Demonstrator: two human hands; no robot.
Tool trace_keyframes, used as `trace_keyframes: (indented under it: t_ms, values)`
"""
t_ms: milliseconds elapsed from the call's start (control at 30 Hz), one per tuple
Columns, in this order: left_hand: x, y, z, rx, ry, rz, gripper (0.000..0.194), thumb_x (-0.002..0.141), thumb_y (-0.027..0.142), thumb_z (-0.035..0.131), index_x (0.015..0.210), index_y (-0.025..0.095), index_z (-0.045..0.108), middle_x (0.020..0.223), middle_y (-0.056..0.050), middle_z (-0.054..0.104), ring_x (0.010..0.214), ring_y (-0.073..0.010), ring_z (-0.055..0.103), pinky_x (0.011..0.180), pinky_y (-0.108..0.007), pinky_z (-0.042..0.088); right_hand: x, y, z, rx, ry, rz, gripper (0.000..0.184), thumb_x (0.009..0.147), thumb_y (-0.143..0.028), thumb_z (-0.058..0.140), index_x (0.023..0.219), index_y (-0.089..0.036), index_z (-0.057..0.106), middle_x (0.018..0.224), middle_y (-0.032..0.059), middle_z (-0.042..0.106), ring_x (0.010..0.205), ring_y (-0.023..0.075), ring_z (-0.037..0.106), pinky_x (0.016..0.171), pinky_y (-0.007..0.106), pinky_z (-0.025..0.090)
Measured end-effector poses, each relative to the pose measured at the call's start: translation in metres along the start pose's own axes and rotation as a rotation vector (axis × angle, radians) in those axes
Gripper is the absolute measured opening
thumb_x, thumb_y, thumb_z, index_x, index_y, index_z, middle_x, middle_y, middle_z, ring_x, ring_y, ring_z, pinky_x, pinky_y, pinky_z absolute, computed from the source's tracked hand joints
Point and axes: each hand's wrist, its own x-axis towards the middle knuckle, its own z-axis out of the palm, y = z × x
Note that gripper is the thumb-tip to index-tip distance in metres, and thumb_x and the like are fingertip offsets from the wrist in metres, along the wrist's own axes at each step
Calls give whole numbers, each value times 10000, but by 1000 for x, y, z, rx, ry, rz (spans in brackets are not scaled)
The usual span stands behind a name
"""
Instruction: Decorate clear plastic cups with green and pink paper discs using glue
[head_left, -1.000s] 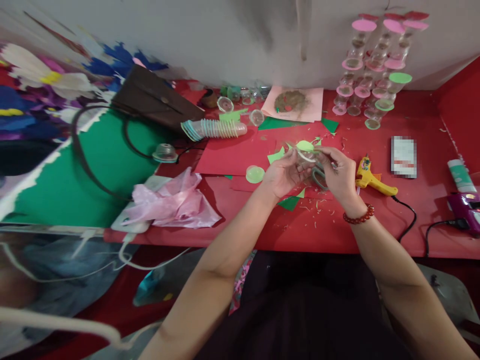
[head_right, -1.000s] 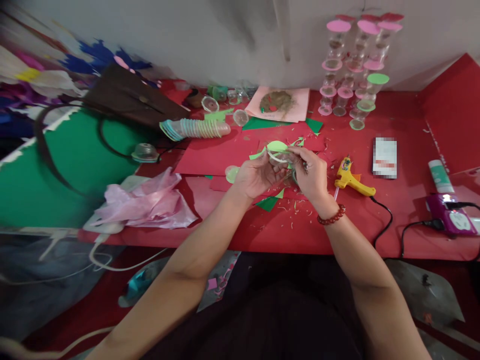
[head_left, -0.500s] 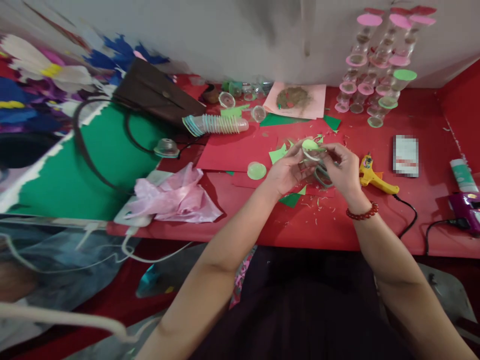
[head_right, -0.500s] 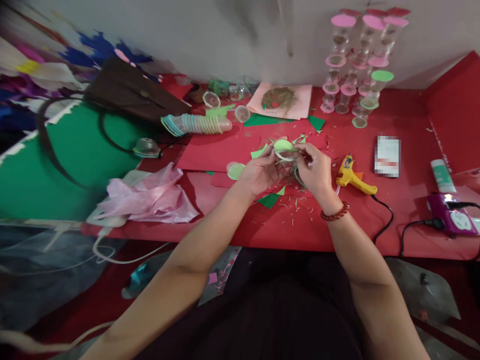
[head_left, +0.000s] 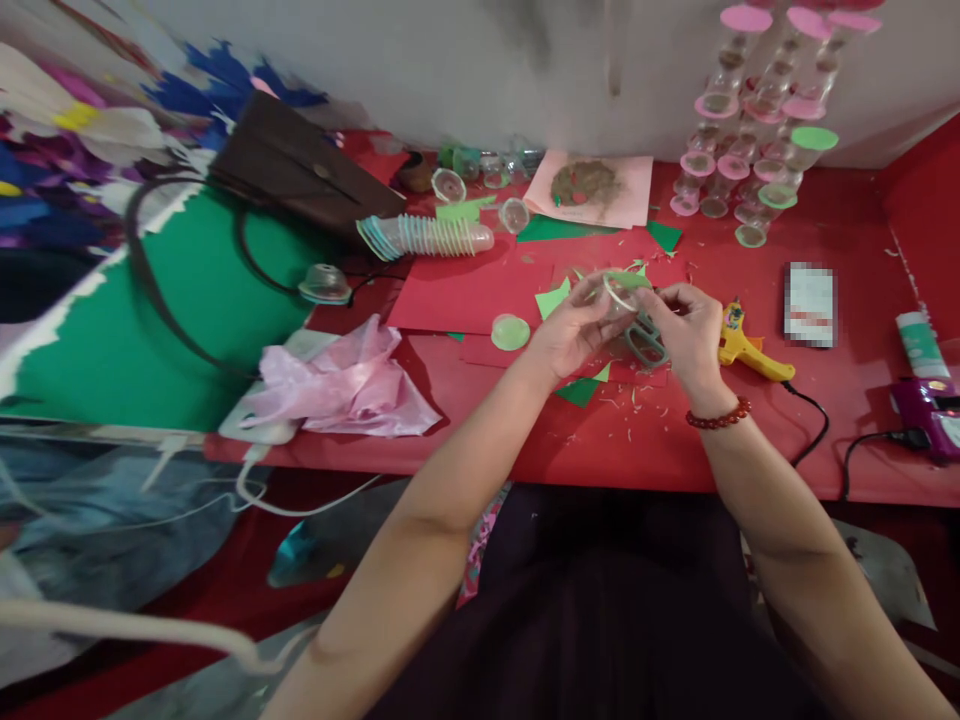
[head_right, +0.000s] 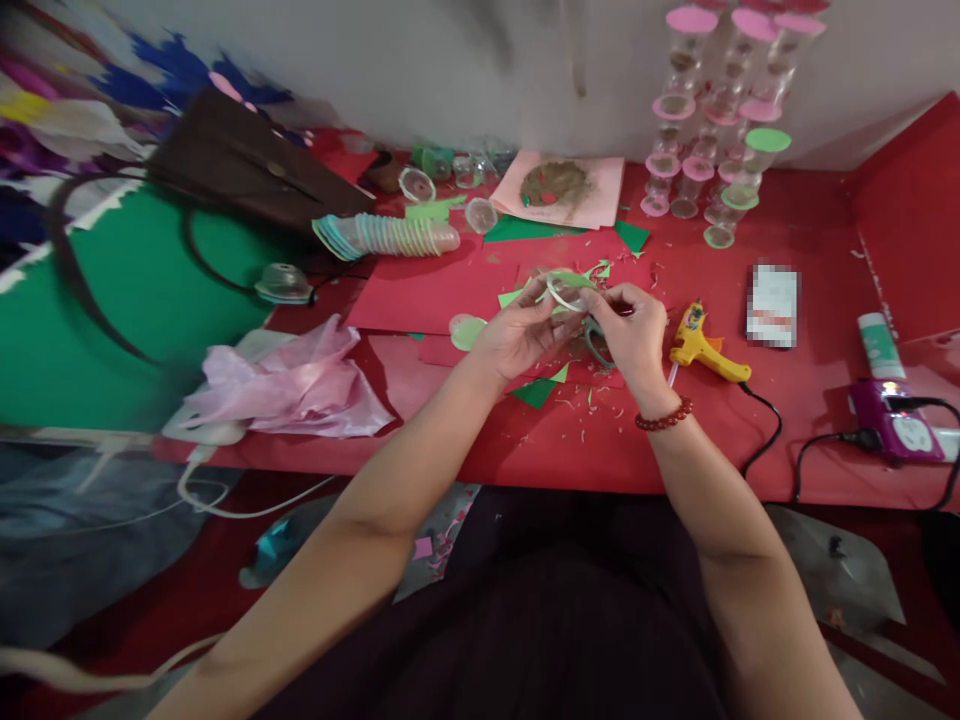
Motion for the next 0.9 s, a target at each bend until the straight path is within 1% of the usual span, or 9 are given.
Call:
trace_keyframes:
  t_ms: [67, 167, 233, 300, 367, 433, 533, 700, 900]
  values:
    - [1, -2, -1, -4, 4, 7, 339, 928, 18, 663, 1150, 270, 709, 941, 34, 776, 888, -126, 784, 916, -272, 627, -2, -1, 1, -1, -20, -37, 234, 915, -429, 781, 790, -231, 778, 754, 9, 774, 698, 166, 684, 674, 327, 553]
    - [5, -5, -5, -1, 24, 43, 401, 861, -8, 733, 1144, 274, 701, 904, 48, 736, 820, -104, 747, 825, -230, 590, -6, -6, 3, -90, -103, -182, 104, 911, -341, 806, 983, -280, 851, 1002, 36, 859, 942, 223, 760, 886, 410, 602]
    - [8, -7, -9, 20, 24, 72, 448, 808, -18, 785, 1137, 275, 702, 891, 53, 714, 780, -92, 715, 769, -213, 558, -8, -10, 3, -152, -153, -251, 158, 878, -260, 841, 1027, -306, 860, 1062, 28, 866, 1027, 242, 759, 968, 442, 594]
    - [11, -8, -14, 58, 3, 90, 472, 767, -20, 826, 1119, 270, 703, 882, 52, 707, 747, -89, 690, 736, -213, 538, -9, -11, 4, -176, -159, -267, 174, 860, -194, 848, 993, -304, 866, 1004, 18, 867, 1003, 243, 754, 959, 437, 595]
    - [12, -10, -18, 97, -36, 104, 479, 750, -4, 857, 1114, 268, 706, 882, 46, 711, 743, -98, 682, 745, -234, 545, -9, -10, 4, -162, -134, -245, 158, 864, -155, 833, 918, -299, 868, 915, 6, 857, 949, 231, 746, 920, 413, 595]
    - [13, -11, -21, 129, -74, 121, 476, 746, 29, 885, 1116, 273, 712, 885, 42, 718, 776, -116, 698, 791, -265, 565, -7, -7, 4, -123, -118, -214, 183, 875, -134, 815, 853, -308, 866, 868, -8, 845, 911, 217, 741, 902, 395, 590]
    - [14, -12, -23, 173, -106, 166, 485, 748, 85, 914, 1143, 295, 725, 930, 37, 740, 854, -136, 727, 881, -301, 584, -5, -3, 4, -41, -141, -181, 229, 886, -123, 794, 812, -328, 864, 845, -25, 836, 877, 200, 740, 898, 386, 585]
    - [16, -12, -27, 219, -124, 228, 515, 739, 147, 942, 1178, 313, 729, 1035, 24, 775, 948, -151, 746, 974, -321, 586, -3, -1, 3, 42, -202, -123, 217, 908, -166, 776, 806, -335, 864, 859, -26, 830, 901, 196, 740, 932, 396, 581]
    - [17, -15, -28, 218, -110, 245, 495, 760, 136, 924, 1191, 303, 747, 979, 23, 759, 999, -165, 748, 1045, -354, 567, -2, -1, 3, 70, -236, -73, 191, 948, -262, 759, 772, -279, 830, 849, 6, 802, 889, 197, 708, 943, 406, 552]
